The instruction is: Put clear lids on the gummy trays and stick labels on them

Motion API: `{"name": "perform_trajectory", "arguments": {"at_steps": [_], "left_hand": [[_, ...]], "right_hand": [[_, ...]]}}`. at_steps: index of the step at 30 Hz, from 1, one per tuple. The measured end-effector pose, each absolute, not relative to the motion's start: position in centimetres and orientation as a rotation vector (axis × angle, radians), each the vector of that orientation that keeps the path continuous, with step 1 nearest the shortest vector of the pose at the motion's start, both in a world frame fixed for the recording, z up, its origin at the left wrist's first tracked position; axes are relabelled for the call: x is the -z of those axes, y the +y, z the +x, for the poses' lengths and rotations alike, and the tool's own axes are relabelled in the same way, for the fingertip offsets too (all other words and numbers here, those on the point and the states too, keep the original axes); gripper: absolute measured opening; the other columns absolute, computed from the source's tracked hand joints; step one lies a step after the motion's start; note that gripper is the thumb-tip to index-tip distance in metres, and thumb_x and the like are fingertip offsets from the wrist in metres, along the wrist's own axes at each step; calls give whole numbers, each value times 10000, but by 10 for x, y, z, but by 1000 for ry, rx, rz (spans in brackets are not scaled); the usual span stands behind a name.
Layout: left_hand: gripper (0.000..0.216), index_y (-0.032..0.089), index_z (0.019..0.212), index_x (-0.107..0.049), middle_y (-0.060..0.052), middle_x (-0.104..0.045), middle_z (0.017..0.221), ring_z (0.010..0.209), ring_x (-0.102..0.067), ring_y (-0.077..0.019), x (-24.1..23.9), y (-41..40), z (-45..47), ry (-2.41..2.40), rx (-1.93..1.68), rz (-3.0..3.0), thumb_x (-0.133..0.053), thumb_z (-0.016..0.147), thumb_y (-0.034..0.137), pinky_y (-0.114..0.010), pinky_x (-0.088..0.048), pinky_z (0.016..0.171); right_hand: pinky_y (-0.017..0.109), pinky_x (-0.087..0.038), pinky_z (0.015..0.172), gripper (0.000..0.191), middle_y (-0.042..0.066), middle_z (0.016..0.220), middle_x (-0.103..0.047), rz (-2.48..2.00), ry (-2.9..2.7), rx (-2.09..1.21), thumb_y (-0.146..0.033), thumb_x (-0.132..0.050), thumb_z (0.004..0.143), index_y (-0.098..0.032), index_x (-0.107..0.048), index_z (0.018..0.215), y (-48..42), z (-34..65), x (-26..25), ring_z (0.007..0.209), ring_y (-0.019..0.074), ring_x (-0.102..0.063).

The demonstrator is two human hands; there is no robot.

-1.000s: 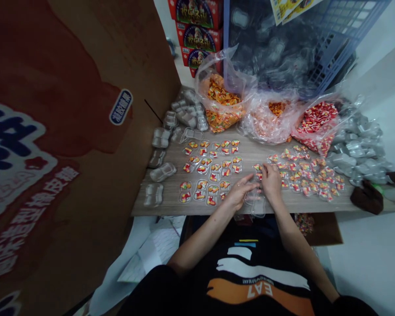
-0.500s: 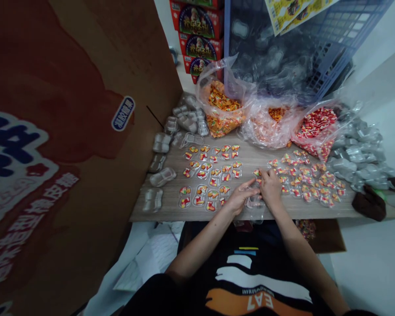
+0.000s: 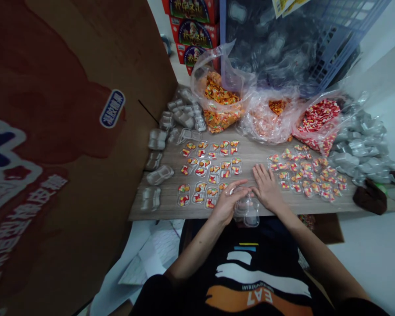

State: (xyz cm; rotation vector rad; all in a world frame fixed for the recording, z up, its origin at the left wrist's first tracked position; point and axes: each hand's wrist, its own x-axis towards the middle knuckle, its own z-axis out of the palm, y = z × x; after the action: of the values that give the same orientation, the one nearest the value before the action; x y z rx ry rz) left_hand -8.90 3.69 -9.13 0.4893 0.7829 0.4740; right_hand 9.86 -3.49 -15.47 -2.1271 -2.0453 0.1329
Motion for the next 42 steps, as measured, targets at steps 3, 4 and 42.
{"name": "perform_trajectory", "arguments": {"at_steps": [3,4,42], "left_hand": [[475,166,1108,-699,-70,-736,941,866,-721,-249,79,37,-89,761,-484,509,-862,675,275,-367,-630,686],[475,167,1105,-698,-71,-738,942,871,-721,-249,76,38,-88,761,-486,513,-863,674,276,-370,-630,693],[335,153,1052,-687,-57,-734,928,887,-740,-236,76,49,-103,789,-522,453,-795,735,171,-375,-637,760]], "right_hand": [[575,-111,1247,682,145,1667,-246,-2184,-2079,-138,-458,-343,1035,-127,-189,1611,-32,98,154,1565,293,-151],[579,-106,1246,679,141,1668,-245,-2200,-2084,-140,-466,-329,1037,-130,-191,1611,-31,98,154,1564,293,-154],[507,-436,989,335,157,1322,-620,-2291,-1354,410,-299,-518,973,-201,-627,1275,-89,141,141,1179,303,-543]]}}
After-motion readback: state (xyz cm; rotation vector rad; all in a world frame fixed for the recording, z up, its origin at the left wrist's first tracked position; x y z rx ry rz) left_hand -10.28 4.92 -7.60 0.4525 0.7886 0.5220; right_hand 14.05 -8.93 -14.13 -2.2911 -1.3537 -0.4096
